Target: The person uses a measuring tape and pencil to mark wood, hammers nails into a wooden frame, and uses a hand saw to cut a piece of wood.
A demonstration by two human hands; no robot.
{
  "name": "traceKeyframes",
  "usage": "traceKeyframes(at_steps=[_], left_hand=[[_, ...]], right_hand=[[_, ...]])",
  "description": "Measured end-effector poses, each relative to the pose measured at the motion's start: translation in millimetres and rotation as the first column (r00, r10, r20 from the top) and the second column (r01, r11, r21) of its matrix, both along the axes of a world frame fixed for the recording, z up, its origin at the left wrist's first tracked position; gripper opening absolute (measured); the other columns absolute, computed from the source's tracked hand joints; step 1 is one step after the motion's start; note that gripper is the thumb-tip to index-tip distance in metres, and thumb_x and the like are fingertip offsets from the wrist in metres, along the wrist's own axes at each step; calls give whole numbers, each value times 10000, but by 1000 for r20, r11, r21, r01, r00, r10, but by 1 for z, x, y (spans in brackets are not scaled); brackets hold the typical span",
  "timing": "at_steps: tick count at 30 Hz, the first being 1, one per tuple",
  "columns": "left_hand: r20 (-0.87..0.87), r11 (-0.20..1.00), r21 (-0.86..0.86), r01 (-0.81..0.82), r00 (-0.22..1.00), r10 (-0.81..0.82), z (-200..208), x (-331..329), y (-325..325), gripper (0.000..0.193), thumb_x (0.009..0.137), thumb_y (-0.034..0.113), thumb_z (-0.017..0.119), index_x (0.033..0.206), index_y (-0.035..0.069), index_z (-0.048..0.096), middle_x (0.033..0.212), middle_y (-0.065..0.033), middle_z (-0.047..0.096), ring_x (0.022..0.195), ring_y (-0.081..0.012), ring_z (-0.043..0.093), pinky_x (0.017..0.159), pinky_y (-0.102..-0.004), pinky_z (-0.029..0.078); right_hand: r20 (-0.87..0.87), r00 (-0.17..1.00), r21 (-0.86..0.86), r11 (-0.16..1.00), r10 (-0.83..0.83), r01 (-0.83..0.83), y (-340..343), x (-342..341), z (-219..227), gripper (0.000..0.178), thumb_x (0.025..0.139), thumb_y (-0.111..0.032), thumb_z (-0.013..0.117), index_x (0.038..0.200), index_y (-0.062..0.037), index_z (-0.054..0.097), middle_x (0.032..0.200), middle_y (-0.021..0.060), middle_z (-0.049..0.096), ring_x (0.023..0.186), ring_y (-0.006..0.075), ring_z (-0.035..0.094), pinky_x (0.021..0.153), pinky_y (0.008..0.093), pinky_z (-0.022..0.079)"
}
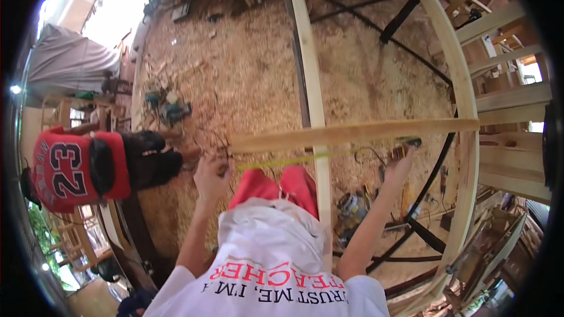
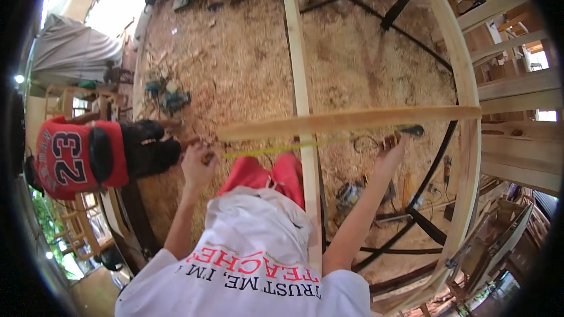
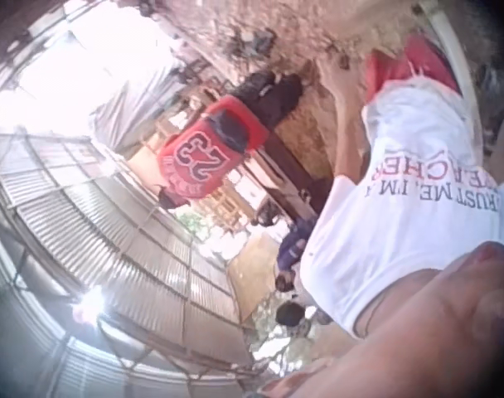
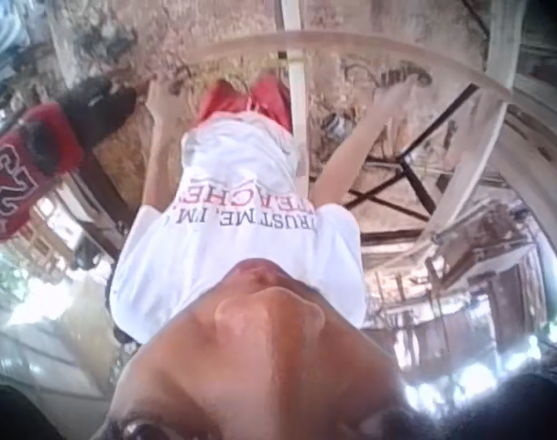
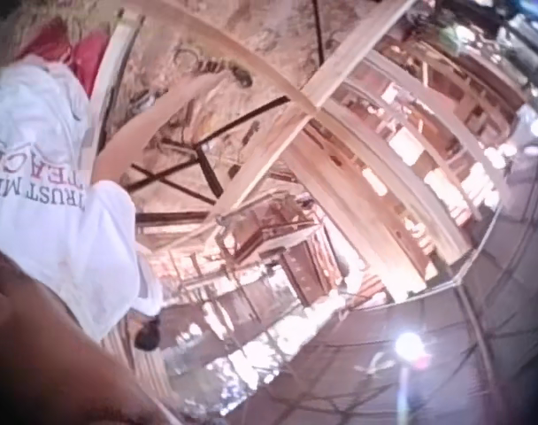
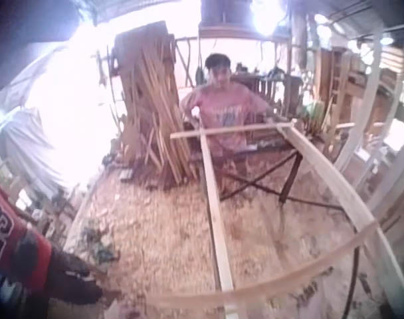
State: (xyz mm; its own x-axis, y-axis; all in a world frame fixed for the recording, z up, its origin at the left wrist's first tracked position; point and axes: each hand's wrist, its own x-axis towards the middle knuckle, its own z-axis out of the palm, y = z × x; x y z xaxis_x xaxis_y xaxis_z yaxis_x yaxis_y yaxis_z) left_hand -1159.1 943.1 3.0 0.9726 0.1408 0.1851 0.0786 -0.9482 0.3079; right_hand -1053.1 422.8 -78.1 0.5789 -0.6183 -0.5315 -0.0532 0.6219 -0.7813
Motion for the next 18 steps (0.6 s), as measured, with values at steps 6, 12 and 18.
traceKeyframes(at_steps=[6,12,18], left_hand=[[-149,986,-159,-47,989,23,68,6,43,192,744,246,786,869,102,762,887,-95,650,936,-341,624,825,-430,530],[-72,973,-230,10,997,-27,75,69,103,199,745,255,779,857,91,766,852,-80,638,889,-316,608,795,-419,512],[-113,959,-282,40,991,-75,37,169,204,219,750,237,786,881,64,752,911,-114,643,968,-348,617,835,-428,505]], right_hand=[[31,995,-113,989,-92,95,45,5,52,218,1061,-254,567,1171,-71,613,972,30,605,876,166,571,757,363,487],[175,973,-246,950,-153,193,94,67,115,241,1039,-257,615,1171,-55,605,1063,46,627,949,178,578,815,343,477],[207,974,-263,954,-92,146,170,160,131,226,1028,-263,630,1161,-81,623,1005,18,620,885,163,574,754,329,471]])
